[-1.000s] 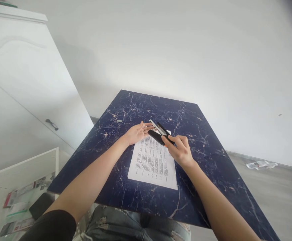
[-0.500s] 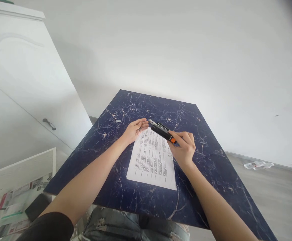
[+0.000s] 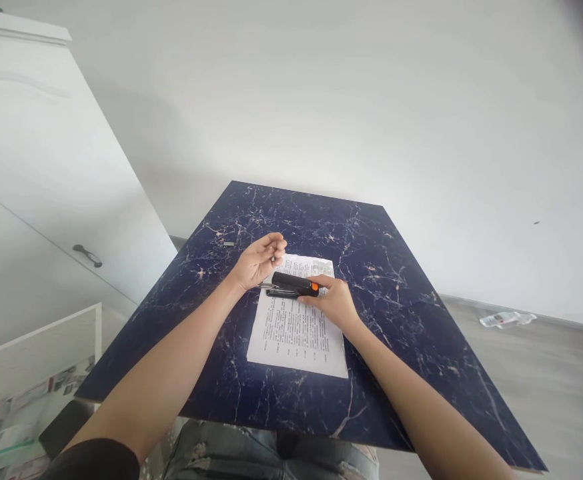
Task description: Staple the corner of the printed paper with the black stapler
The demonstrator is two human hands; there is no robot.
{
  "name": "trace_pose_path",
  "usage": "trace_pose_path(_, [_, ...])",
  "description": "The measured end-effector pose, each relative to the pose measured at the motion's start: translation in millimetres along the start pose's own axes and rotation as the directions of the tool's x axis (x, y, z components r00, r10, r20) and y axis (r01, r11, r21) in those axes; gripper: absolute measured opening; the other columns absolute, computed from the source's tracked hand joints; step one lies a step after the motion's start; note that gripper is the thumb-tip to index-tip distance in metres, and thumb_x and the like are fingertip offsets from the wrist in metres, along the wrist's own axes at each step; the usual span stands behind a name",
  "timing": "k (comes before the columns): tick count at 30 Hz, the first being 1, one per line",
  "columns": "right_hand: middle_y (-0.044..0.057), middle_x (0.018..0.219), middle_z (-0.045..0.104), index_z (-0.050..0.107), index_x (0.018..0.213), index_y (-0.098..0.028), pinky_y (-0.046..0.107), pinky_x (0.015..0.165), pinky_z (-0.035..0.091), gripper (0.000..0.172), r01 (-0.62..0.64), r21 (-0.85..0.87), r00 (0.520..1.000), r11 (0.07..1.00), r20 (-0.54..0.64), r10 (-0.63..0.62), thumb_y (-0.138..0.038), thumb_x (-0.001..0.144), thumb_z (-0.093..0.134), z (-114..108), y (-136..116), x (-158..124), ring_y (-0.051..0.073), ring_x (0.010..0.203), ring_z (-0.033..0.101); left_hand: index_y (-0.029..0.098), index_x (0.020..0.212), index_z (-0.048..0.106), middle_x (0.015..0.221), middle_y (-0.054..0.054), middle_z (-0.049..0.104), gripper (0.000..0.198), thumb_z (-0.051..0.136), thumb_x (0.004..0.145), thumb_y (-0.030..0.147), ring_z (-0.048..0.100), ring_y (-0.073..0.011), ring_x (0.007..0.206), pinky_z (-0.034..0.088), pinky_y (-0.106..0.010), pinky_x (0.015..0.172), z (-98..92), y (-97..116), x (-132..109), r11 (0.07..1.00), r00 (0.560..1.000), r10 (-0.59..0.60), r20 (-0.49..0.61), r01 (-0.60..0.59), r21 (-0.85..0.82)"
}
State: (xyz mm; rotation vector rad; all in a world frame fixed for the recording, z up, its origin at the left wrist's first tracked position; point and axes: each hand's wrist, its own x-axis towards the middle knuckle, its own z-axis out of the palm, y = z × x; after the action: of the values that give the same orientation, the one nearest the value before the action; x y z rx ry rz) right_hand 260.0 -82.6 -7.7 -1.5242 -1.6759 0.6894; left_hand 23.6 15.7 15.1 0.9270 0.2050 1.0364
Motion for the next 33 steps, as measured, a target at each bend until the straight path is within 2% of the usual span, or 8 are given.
trace_pose_path(3, [0.008,0.112,0.076,0.077,0.112,-0.026,0.051,0.097,0.053,0.045,0.241,-0.164,0.965,0.957,-0.068,-0.255,-0.049,0.075,0.091,-8.2,-4.2,1.2,0.032,0.108,0.068,0.019,0.12,0.068,0.12,-0.009,0.072,0.03,0.078,0.091,0.02,0.071,-0.0243,0.115,0.057,-0.035,0.1,1.2,-1.6,-2.5,0.996,0.989,-0.051,0.137,0.041,0.073])
trace_pose_path(5, [0.009,0.113,0.073,0.074,0.116,-0.027,0.051,0.094,0.052,0.041,0.397,-0.284,0.872,0.873,-0.179,-0.456,-0.048,0.083,0.086,-12.4,-10.7,-1.3,0.031,0.107,0.065,0.021,0.122,0.068,0.13,-0.011,0.071,0.033,0.08,0.092,0.026,0.067,-0.0307,0.128,0.052,-0.047,0.112,2.5,-0.7,-3.9,0.989,0.97,-0.096,0.225,0.067,0.134])
trace_pose_path(8, [0.008,0.103,0.072,0.072,0.113,-0.027,0.045,0.084,0.052,0.023,0.534,-0.401,0.735,0.745,-0.216,-0.643,-0.035,0.093,0.079,-10.2,-23.2,-8.9,0.027,0.094,0.065,0.024,0.13,0.065,0.143,-0.014,0.066,0.043,0.082,0.091,0.032,0.063,-0.0343,0.133,0.049,-0.052,0.115,5.2,1.4,-5.0,0.98,0.945,-0.129,0.299,0.074,0.187])
trace_pose_path(12, [0.006,0.105,0.074,0.068,0.121,-0.026,0.042,0.082,0.05,0.024,0.619,-0.466,0.657,0.632,-0.133,-0.742,-0.022,0.098,0.072,5.5,-44.0,-12.6,0.025,0.092,0.066,0.025,0.131,0.063,0.147,-0.016,0.063,0.047,0.083,0.09,0.033,0.063,-0.034,0.134,0.054,-0.045,0.109,9.1,2.1,-6.1,0.973,0.948,-0.118,0.294,0.052,0.223])
trace_pose_path(19, [0.009,0.103,0.073,0.071,0.109,-0.021,0.04,0.079,0.047,0.016,0.52,-0.556,0.705,0.648,-0.148,-0.693,-0.014,0.103,0.057,30.0,-81.0,19.4,0.025,0.092,0.061,0.026,0.136,0.061,0.152,-0.015,0.059,0.051,0.083,0.091,0.035,0.073,-0.0204,0.112,0.059,-0.021,0.076,2.7,-0.9,-4.4,0.971,0.98,-0.034,0.194,-0.013,0.238])
trace_pose_path(25, [0.007,0.098,0.075,0.074,0.1,-0.02,0.038,0.077,0.048,0.032,0.55,-0.533,0.695,0.643,-0.135,-0.706,-0.005,0.102,0.046,36.7,-90.5,36.7,0.023,0.087,0.061,0.031,0.144,0.055,0.156,-0.013,0.055,0.063,0.084,0.089,0.034,0.066,-0.0236,0.127,0.059,-0.025,0.089,-0.1,1.1,-5.4,0.954,0.991,0.022,0.13,-0.06,0.294])
trace_pose_path(29, [0.008,0.1,0.076,0.076,0.109,-0.021,0.04,0.082,0.053,0.029,0.545,-0.466,0.705,0.697,-0.195,-0.681,-0.01,0.101,0.05,8.5,-78.9,41.6,0.024,0.09,0.062,0.027,0.142,0.057,0.155,-0.014,0.055,0.062,0.085,0.087,0.04,0.05,-0.0283,0.146,0.048,-0.04,0.117,8.6,11.6,-3.3,0.941,0.985,0.127,0.114,-0.157,0.301])
trace_pose_path(33, [0.009,0.097,0.077,0.079,0.104,-0.02,0.039,0.084,0.054,0.03,0.338,-0.502,0.789,0.796,-0.311,-0.531,-0.009,0.093,0.054,-55.7,-19.2,45.4,0.026,0.093,0.064,0.023,0.128,0.064,0.135,-0.013,0.068,0.039,0.074,0.094,0.038,0.065,-0.0276,0.128,0.053,-0.05,0.11,-16.4,38.6,2.2,0.844,0.932,0.317,-0.177,-0.192,0.5])
